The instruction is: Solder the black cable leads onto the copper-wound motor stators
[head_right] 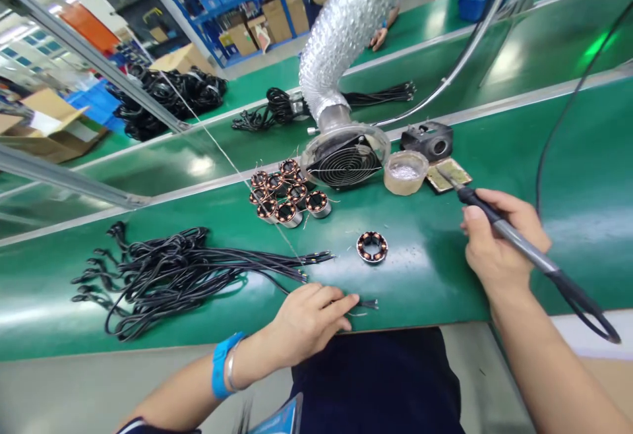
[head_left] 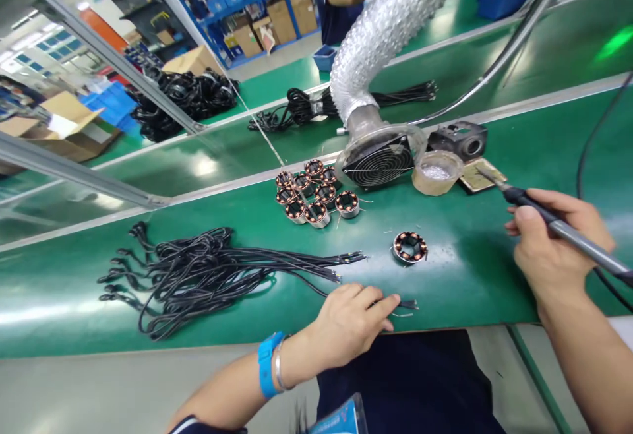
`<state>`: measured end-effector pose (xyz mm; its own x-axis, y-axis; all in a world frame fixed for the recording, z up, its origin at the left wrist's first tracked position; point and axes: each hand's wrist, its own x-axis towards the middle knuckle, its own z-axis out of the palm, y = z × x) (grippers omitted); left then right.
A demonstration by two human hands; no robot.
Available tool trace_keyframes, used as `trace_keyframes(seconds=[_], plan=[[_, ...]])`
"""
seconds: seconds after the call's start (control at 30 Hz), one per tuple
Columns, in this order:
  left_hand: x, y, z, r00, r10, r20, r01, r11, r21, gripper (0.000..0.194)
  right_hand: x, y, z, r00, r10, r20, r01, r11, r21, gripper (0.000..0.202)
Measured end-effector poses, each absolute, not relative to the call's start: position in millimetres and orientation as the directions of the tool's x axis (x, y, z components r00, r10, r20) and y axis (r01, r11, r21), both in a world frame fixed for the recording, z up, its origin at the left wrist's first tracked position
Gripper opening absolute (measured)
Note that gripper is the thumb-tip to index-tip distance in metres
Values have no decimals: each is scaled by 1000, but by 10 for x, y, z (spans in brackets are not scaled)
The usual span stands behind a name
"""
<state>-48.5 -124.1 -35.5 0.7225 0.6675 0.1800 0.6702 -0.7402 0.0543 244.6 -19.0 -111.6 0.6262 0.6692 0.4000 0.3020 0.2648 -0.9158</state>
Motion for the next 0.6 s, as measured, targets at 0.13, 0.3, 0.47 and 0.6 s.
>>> trace_keyframes(seconds=[0.13,0.3,0.47,0.6], plan=[[-718,-1235,66,734,607,304,608,-787,104,35,2581,-29,-1010,678,684,269,87,289,-953,32],[-1262,-989,613,540,590,600,743,-670,-9,25,2812,327,-902,627,752,203,22,242,-970,29],[-1971,-76,999,215,766,606,972,-230,-55,12,2819,701,-917,486,849,210,127,169,-977,30],[-2215,892,1067,156,934,320,951,-55,-305,23,2725,893,-973,415,870,267,312,140,-940,37]])
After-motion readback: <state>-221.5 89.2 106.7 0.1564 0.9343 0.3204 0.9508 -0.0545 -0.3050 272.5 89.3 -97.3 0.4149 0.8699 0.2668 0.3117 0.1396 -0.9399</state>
